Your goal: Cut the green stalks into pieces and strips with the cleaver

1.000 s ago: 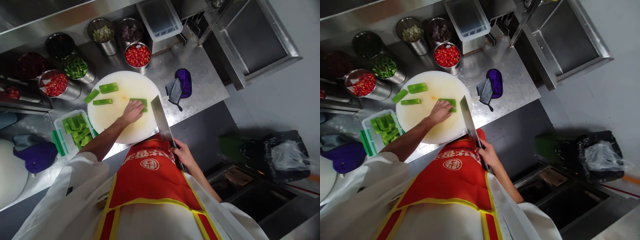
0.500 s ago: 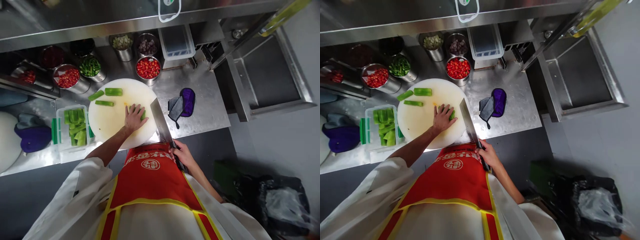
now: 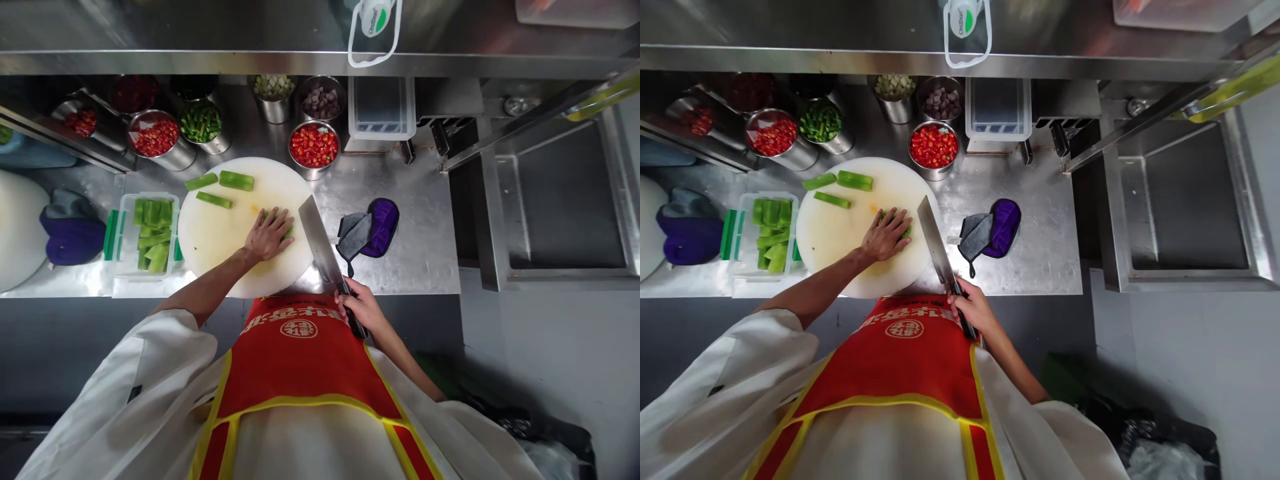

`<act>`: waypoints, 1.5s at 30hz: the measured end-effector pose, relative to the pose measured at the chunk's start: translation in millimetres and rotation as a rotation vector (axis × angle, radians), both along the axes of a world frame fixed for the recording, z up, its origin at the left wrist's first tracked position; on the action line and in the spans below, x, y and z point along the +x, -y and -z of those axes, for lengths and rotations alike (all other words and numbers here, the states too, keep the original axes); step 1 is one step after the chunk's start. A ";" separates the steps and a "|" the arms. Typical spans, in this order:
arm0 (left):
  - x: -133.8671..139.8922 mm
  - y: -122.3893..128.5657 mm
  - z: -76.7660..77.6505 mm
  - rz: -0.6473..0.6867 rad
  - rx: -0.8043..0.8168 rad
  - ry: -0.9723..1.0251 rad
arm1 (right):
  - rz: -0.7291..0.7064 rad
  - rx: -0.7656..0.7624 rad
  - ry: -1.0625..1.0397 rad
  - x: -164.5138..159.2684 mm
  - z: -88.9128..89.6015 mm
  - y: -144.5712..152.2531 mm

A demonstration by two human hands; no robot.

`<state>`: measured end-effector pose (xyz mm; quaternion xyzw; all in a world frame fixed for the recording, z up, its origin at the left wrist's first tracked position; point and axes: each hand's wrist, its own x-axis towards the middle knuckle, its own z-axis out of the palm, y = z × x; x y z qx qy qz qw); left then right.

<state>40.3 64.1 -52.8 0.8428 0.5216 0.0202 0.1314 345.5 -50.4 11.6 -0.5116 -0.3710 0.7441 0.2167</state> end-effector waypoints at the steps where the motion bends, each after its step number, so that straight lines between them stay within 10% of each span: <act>1: 0.4 -0.6 0.6 -0.004 -0.005 0.002 | 0.008 0.000 0.001 -0.3 -0.7 -1.8; 19: 10.0 -8.3 8.0 -0.034 0.015 0.096 | 0.153 0.016 0.086 -27.7 -12.0 15.1; 24: 1.9 -18.8 4.1 -0.041 -0.078 0.159 | 0.222 -0.020 0.050 -30.1 1.0 22.5; 30: -9.1 -23.0 -13.5 -0.346 0.024 0.267 | 0.248 -0.059 0.097 -22.6 27.2 31.2; 45: 21.4 -17.9 1.8 -0.154 0.010 0.051 | 0.216 -0.084 0.082 -17.8 61.0 42.5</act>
